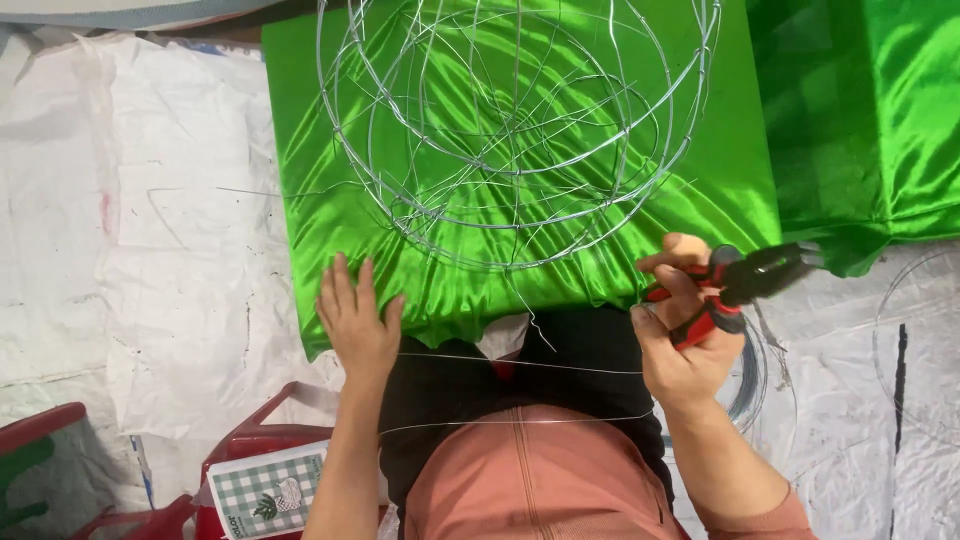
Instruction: A person uses wire cutters to cut and twist thin metal wire to assemble a spherical wire frame structure.
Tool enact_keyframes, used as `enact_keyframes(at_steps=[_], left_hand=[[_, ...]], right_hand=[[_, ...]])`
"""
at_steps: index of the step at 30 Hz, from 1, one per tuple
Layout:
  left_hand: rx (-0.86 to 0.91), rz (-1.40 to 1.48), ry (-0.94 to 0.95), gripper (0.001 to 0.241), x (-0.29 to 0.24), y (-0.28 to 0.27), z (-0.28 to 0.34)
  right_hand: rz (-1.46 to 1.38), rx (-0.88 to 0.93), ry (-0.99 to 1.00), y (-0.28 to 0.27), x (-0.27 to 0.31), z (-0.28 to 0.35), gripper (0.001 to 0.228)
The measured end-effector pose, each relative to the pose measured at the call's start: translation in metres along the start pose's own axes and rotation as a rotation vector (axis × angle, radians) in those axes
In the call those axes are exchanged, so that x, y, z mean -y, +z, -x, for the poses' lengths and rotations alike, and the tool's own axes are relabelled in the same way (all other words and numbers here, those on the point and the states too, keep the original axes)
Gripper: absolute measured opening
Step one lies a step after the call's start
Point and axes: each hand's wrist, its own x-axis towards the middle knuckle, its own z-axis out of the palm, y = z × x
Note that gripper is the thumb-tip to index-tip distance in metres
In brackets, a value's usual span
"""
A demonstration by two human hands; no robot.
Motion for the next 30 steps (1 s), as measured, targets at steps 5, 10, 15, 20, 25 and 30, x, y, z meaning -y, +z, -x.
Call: enact_keyframes(at_steps=[5,10,15,20,25,30], left_hand=[[-0.078,0.014,0.032,0.034,0.021,0.006,0.015],[-0.133,0.06,-0.023,0.003,0.022,0.007,0.012],[-0.052,0.057,-0.075,0.012,0.029,0.013,0.014],[0.002,0.073,-0.11,0.005,0.029,0.01,0.013],[0.006,0.095,-0.105,0.004,0.03,0.002,0.019],[0.022,0.083,-0.117,0.005,0.027,-0.013,0.037]], right_hand=[[0.065,0.083,-0.009,0.029,0.058,-0.101,0.059],[0.285,0.392,-0.144,0.053,0.071,-0.204,0.046],[-0.01,0.715,0.029,0.076,0.064,-0.258,0.053],[-0.278,0.555,0.226,0.089,0.067,-0.262,0.043],[0.111,0.33,-0.299,0.044,0.037,-0.278,0.026],[1.352,-0.095,-0.501,0.004,-0.025,-0.286,0.013]])
